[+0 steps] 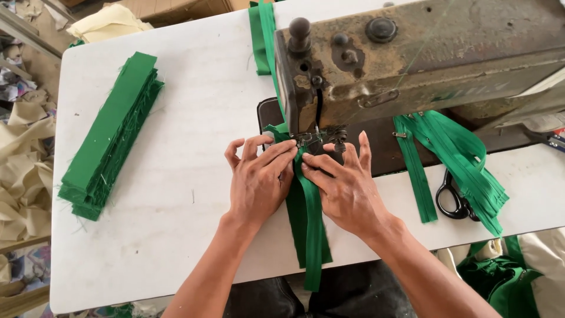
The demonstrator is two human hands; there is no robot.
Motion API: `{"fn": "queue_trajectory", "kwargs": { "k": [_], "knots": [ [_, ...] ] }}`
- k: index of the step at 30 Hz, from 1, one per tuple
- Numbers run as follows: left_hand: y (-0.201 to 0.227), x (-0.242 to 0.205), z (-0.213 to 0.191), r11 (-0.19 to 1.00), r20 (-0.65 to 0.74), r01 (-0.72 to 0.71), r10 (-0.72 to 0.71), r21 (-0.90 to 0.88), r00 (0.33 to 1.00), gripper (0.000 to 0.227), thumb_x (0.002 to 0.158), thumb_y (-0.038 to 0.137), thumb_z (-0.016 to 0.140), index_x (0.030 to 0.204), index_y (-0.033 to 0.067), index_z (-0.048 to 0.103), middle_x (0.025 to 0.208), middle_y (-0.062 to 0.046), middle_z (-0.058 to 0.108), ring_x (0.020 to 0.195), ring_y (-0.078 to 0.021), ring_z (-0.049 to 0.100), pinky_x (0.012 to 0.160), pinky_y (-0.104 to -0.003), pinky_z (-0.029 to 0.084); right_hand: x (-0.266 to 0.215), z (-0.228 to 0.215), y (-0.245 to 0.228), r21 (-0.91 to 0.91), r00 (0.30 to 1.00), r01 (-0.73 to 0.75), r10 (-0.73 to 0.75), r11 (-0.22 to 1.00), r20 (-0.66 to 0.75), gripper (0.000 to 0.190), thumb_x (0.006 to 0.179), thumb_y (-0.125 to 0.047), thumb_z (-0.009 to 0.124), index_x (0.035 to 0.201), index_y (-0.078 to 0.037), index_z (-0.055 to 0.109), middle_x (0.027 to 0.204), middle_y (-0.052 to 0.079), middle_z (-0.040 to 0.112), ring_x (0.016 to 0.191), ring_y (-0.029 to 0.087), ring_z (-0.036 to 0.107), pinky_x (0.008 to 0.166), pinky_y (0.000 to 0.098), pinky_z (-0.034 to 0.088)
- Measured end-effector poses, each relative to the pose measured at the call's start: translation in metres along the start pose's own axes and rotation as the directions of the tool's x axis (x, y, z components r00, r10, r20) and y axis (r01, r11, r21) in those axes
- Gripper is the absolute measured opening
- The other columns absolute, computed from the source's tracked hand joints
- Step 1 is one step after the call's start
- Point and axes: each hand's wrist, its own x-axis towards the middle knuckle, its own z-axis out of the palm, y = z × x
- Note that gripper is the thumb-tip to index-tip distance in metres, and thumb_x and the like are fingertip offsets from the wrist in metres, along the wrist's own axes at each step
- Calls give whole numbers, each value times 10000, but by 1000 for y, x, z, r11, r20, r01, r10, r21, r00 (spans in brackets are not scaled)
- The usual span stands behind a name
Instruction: Sewing green fabric strips using an industrial sewing machine on a factory floor.
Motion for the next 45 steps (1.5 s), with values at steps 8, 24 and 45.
{"fn": "queue_trajectory", "kwargs": {
  "k": [8, 24, 45],
  "knots": [
    [3, 2, -4, 1000, 16, 29, -29, 3, 999, 213, 972, 180, 618, 1027, 158, 822, 1080, 9, 792, 1205, -216, 582, 1104, -543, 300, 1, 1, -1, 17, 1000, -12, 12, 1000, 19, 265, 925, -120, 617, 1113, -209, 782, 1198, -5, 708, 1237, 342, 538, 1138, 792, 199],
    [3, 2, -5, 999, 45, 38, -38, 2, 998, 221, 967, 181, 614, 1063, 179, 812, 1091, 34, 790, 1221, -210, 560, 1104, -536, 275, 1, 2, -3, -14, 1000, -6, 6, 1000, -3, 258, 917, -119, 631, 1122, -193, 769, 1209, -12, 703, 1238, 332, 537, 1123, 779, 235],
    [1, 2, -1, 1000, 21, 21, -21, 19, 1000, 220, 963, 177, 619, 1062, 189, 815, 1093, 37, 796, 1244, -207, 564, 1113, -534, 283, 1, 2, -3, -13, 1000, -18, 18, 1000, -11, 294, 901, -122, 632, 1148, -212, 763, 1210, -15, 687, 1254, 314, 512, 1142, 768, 214]
  ]
}}
